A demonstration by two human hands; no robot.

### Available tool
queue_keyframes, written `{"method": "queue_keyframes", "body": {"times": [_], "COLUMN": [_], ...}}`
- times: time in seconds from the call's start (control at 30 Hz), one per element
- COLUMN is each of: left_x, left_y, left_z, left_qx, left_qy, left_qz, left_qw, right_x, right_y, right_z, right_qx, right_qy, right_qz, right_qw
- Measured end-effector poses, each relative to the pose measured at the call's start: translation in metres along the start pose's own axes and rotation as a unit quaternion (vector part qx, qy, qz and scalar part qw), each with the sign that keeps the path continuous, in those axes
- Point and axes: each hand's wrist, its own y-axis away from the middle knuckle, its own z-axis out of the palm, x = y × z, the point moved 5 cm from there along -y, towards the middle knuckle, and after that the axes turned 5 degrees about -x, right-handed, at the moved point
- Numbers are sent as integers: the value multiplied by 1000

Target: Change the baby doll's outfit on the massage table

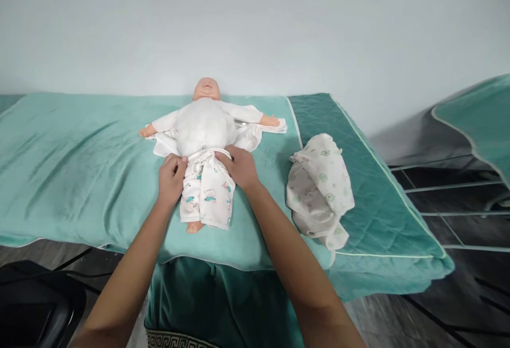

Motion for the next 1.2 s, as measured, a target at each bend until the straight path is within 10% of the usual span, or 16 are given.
{"method": "queue_keyframes", "body": {"times": [0.2, 0.5, 0.7, 0.93, 1.2], "left_x": [-3, -7, -1, 17, 53], "left_y": [-4, -4, 5, 44, 56], "left_z": [1, -2, -7, -22, -50], "left_qx": [10, 15, -5, -141, -314], "left_qy": [-22, 43, 114, 112, 67], "left_qz": [3, -25, -59, -82, -134], "left_qw": [1000, 999, 992, 980, 938], "right_x": [-13, -31, -40, -50, -72], "right_y": [44, 97, 108, 102, 94], "right_z": [7, 6, 14, 1, -16], "right_qx": [-3, -234, -171, -112, -222], "right_qy": [-69, -84, -4, 60, 213], "right_qz": [77, -22, -69, -66, -31], "right_qw": [995, 968, 983, 990, 951]}}
